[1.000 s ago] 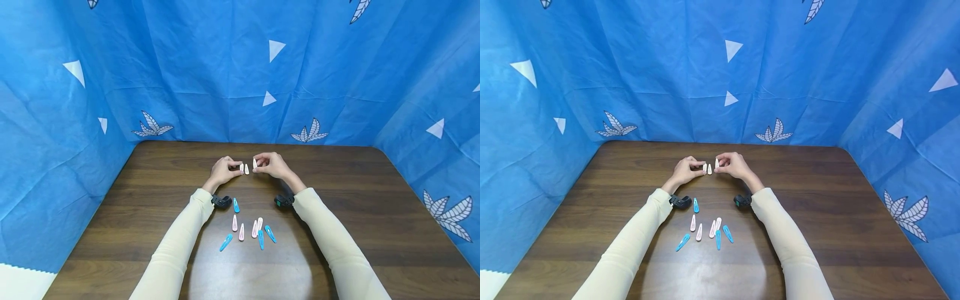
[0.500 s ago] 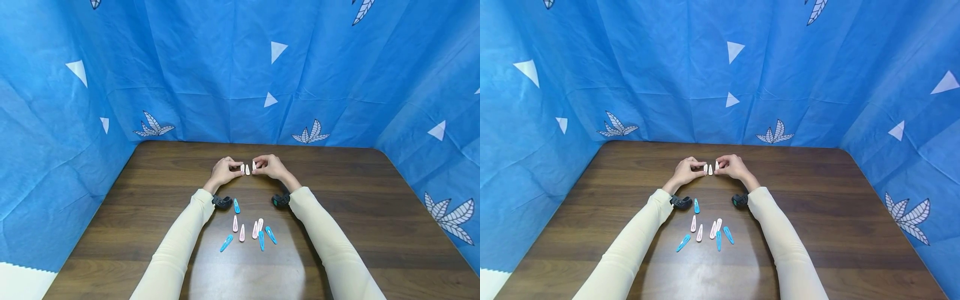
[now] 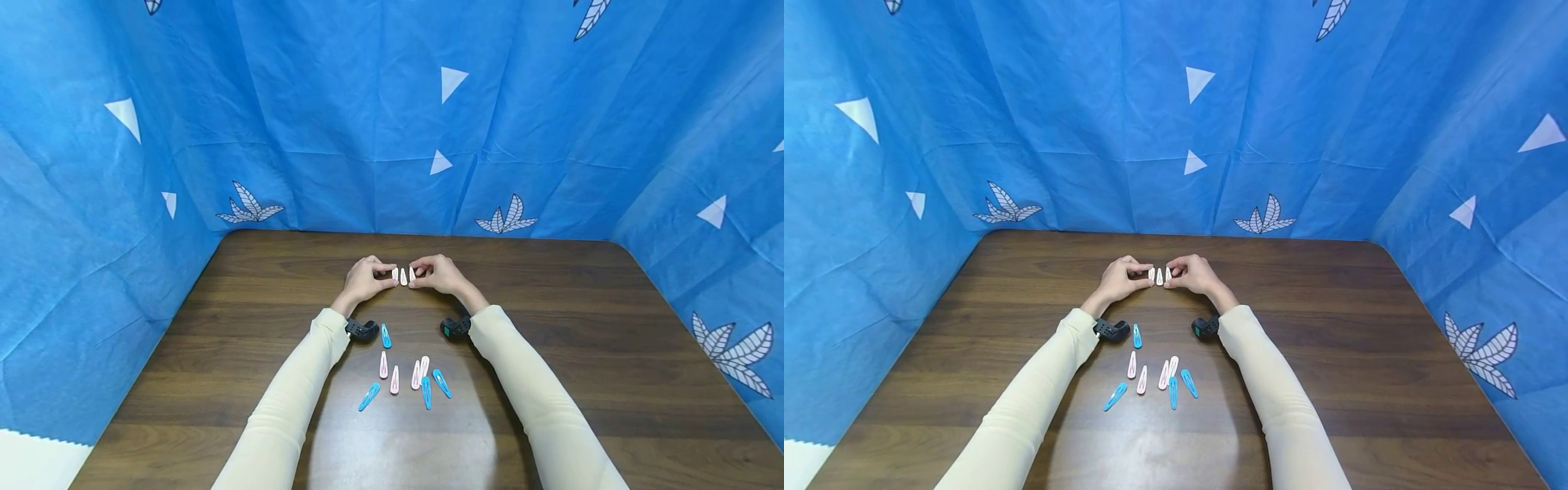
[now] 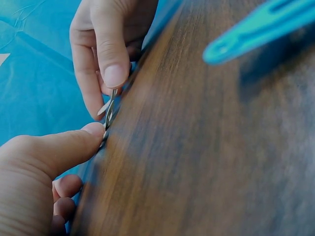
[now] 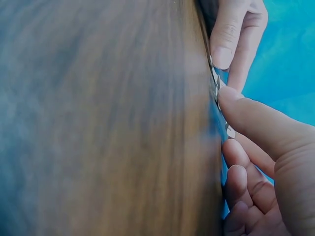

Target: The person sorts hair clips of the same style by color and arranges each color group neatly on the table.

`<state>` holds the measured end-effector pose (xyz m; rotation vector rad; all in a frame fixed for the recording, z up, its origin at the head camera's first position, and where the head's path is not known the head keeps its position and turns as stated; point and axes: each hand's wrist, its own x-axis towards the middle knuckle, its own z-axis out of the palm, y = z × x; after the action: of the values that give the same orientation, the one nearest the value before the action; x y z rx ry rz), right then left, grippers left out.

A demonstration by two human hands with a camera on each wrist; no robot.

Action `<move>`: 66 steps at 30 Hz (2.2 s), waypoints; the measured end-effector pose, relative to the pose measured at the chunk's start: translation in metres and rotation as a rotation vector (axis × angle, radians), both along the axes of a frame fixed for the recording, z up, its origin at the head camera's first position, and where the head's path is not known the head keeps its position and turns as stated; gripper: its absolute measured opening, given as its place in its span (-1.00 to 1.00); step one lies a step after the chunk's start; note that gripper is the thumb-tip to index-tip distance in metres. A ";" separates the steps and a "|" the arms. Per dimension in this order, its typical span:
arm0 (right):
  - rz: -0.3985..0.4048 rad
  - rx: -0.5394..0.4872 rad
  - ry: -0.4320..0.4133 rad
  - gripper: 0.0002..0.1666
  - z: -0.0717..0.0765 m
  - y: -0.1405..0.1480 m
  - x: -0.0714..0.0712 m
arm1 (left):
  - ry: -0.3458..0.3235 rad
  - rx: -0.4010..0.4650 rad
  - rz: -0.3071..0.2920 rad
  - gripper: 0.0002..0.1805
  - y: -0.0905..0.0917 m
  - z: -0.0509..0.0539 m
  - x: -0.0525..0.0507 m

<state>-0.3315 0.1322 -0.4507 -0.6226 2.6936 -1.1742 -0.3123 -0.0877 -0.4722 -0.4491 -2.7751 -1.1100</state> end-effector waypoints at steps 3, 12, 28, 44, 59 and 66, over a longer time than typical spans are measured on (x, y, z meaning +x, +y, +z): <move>0.002 0.014 -0.012 -0.46 0.000 0.000 0.001 | -0.003 0.005 -0.003 -0.53 0.000 0.000 0.000; 0.018 0.025 -0.010 -0.42 0.002 -0.002 0.001 | -0.008 0.004 0.003 -0.53 -0.001 -0.001 -0.001; 0.027 -0.007 0.018 -0.38 0.008 0.011 0.010 | -0.007 -0.009 -0.013 -0.51 -0.002 -0.002 -0.002; 0.080 -0.091 0.140 -0.59 0.026 0.030 0.091 | -0.004 -0.009 -0.009 -0.52 -0.001 -0.001 -0.003; 0.292 -0.060 0.080 -0.83 0.012 0.038 0.146 | 0.005 -0.017 -0.004 -0.53 0.000 -0.002 -0.002; 0.291 -0.012 0.046 -0.92 0.006 0.034 0.145 | -0.015 -0.024 -0.005 -0.52 -0.001 -0.001 -0.003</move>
<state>-0.1864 0.1659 -0.4451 -1.0137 2.5214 -1.1106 -0.3152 -0.0886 -0.4736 -0.4526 -2.8048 -1.0871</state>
